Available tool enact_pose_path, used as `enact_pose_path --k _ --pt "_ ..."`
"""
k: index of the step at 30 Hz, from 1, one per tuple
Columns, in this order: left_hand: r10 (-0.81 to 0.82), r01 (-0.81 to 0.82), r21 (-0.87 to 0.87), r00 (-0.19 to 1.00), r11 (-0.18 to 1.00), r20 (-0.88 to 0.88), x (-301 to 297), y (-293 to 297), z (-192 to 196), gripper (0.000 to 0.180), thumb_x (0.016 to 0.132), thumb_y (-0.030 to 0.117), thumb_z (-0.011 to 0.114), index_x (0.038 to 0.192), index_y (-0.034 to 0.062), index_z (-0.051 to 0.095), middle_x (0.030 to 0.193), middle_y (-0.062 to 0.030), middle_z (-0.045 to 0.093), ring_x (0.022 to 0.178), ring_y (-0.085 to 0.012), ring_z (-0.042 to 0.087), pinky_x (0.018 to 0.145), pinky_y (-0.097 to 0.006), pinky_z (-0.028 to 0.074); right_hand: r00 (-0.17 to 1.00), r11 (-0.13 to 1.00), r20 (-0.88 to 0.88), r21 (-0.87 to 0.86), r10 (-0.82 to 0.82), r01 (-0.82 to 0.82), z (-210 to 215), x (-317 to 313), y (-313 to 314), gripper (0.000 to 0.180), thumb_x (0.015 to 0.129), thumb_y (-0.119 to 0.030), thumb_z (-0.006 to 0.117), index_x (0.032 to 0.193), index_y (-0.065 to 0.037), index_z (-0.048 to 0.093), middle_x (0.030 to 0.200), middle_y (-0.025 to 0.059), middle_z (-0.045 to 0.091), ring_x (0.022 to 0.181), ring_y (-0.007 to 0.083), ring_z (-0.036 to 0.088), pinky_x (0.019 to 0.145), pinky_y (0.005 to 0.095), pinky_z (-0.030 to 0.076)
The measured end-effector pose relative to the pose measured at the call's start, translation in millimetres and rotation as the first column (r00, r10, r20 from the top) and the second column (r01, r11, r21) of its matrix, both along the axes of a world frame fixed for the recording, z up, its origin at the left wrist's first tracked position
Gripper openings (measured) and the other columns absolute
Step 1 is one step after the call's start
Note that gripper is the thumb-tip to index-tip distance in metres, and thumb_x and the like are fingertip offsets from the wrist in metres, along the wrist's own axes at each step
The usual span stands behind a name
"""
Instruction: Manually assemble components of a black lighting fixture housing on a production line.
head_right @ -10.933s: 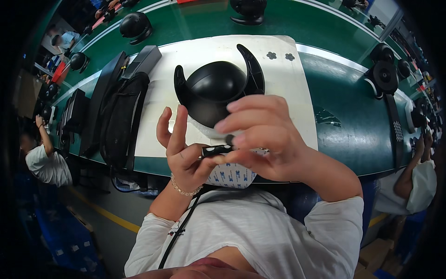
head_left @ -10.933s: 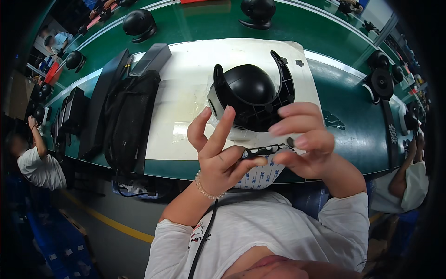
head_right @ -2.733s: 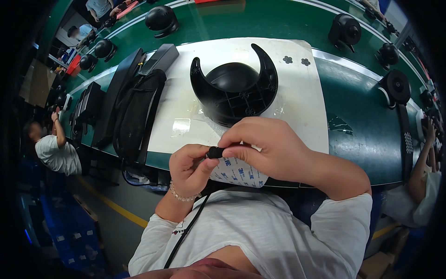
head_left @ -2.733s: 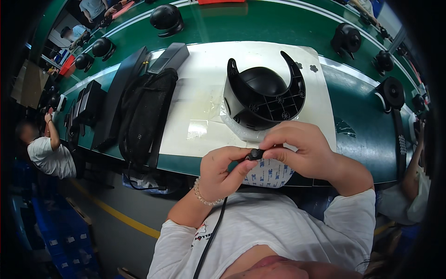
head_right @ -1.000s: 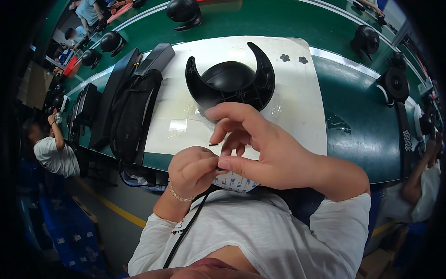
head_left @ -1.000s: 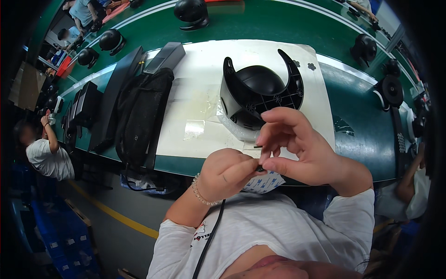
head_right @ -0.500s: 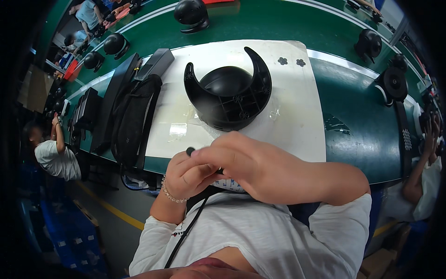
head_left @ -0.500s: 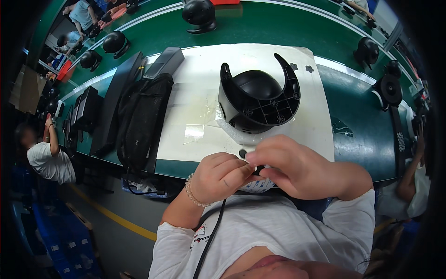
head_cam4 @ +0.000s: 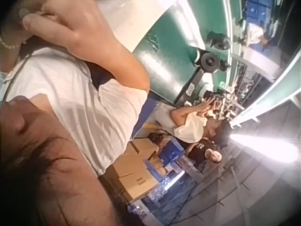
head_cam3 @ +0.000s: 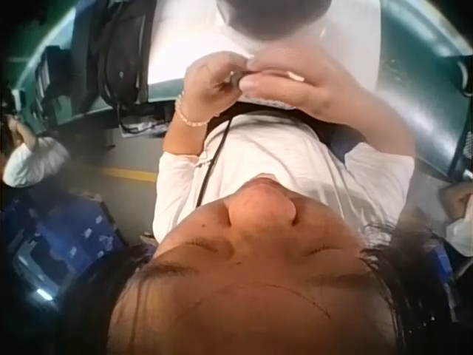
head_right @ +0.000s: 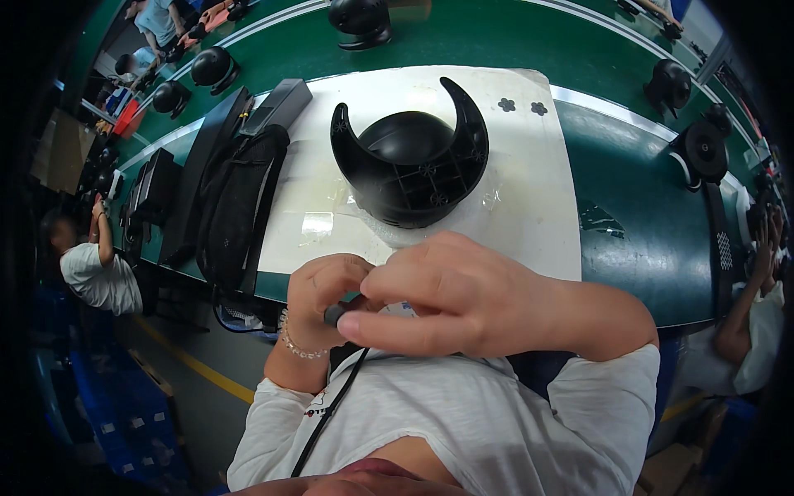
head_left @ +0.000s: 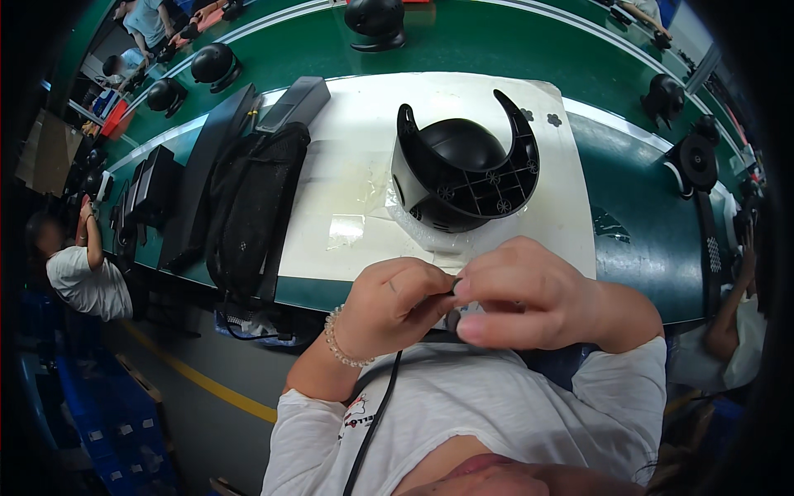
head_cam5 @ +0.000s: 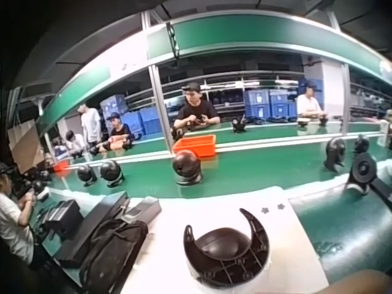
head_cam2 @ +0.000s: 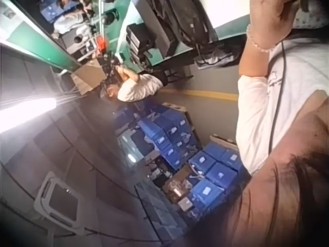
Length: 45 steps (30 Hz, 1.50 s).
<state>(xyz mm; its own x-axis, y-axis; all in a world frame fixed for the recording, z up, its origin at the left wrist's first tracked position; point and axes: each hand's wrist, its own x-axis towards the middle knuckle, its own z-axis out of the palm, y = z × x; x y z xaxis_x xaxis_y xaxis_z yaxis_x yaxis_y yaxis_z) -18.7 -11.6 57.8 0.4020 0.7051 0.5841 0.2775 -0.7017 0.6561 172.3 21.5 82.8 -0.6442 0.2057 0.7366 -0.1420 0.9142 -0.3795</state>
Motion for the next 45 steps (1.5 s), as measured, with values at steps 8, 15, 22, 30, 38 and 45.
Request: enact_pose_path --k 8,15,22,30,38,45 --pt "-0.117 0.124 -0.256 0.992 0.959 0.042 -8 5 0 0.020 0.064 0.011 0.074 0.076 0.0050 0.060 0.068 -0.0054 0.060 0.062 -0.0218 0.059 0.054 -0.027 0.046 0.991 0.984 0.072 0.134 0.111 -0.120 8 5 -2 0.041 0.068 -0.003 0.062 0.107 -0.013 0.054 0.091 0.0051 0.048 0.063 0.0175 0.051 0.047 0.0262 0.036" --pt "0.059 -0.055 -0.052 0.996 0.997 0.069 2 10 -1 0.021 0.064 0.010 0.074 0.079 0.0052 0.060 0.066 -0.0056 0.058 0.056 -0.0193 0.054 0.049 -0.028 0.041 0.939 0.917 -0.204 -0.347 -0.277 0.195 1 12 34 0.050 0.073 0.011 0.055 0.116 -0.009 0.039 0.101 0.0072 0.045 0.078 0.0107 0.052 0.062 0.0219 0.040" --pt "0.141 -0.156 0.091 0.978 0.983 0.156 12 20 -10 0.026 0.061 -0.003 0.072 0.083 0.0024 0.060 0.096 -0.0103 0.059 0.065 -0.0192 0.057 0.056 -0.025 0.047 0.939 0.796 0.017 -0.525 -0.344 0.301 10 13 42 0.051 0.075 0.010 0.051 0.120 -0.009 0.039 0.104 0.0069 0.048 0.076 0.0081 0.051 0.063 0.0193 0.038" --pt "0.216 -0.238 0.238 0.969 0.942 0.117 18 33 -18 0.024 0.060 -0.006 0.072 0.080 0.0000 0.061 0.108 -0.0138 0.057 0.081 -0.0212 0.060 0.064 -0.026 0.051 0.910 0.907 0.118 -0.098 -0.398 0.410 16 12 37 0.053 0.074 0.013 0.054 0.120 -0.007 0.037 0.106 0.0132 0.053 0.080 0.0139 0.057 0.063 0.0245 0.045" --pt "0.222 -0.267 0.276 0.958 0.923 0.182 22 33 -19 0.027 0.062 -0.005 0.070 0.086 -0.0003 0.060 0.107 -0.0146 0.058 0.087 -0.0240 0.060 0.068 -0.028 0.052 0.850 0.867 0.255 0.331 -0.462 0.372 21 13 21 0.042 0.070 -0.004 0.060 0.109 -0.012 0.048 0.102 0.0158 0.057 0.084 0.0324 0.058 0.067 0.0360 0.050" --pt "0.221 -0.252 0.216 0.962 0.943 0.160 22 33 -23 0.026 0.062 -0.005 0.071 0.085 0.0008 0.059 0.110 -0.0147 0.056 0.081 -0.0216 0.061 0.067 -0.027 0.050 0.876 0.876 -0.021 0.010 -0.483 0.483 7 28 24 0.052 0.068 0.003 0.063 0.116 -0.006 0.045 0.100 0.0112 0.057 0.086 0.0266 0.059 0.074 0.0341 0.047"
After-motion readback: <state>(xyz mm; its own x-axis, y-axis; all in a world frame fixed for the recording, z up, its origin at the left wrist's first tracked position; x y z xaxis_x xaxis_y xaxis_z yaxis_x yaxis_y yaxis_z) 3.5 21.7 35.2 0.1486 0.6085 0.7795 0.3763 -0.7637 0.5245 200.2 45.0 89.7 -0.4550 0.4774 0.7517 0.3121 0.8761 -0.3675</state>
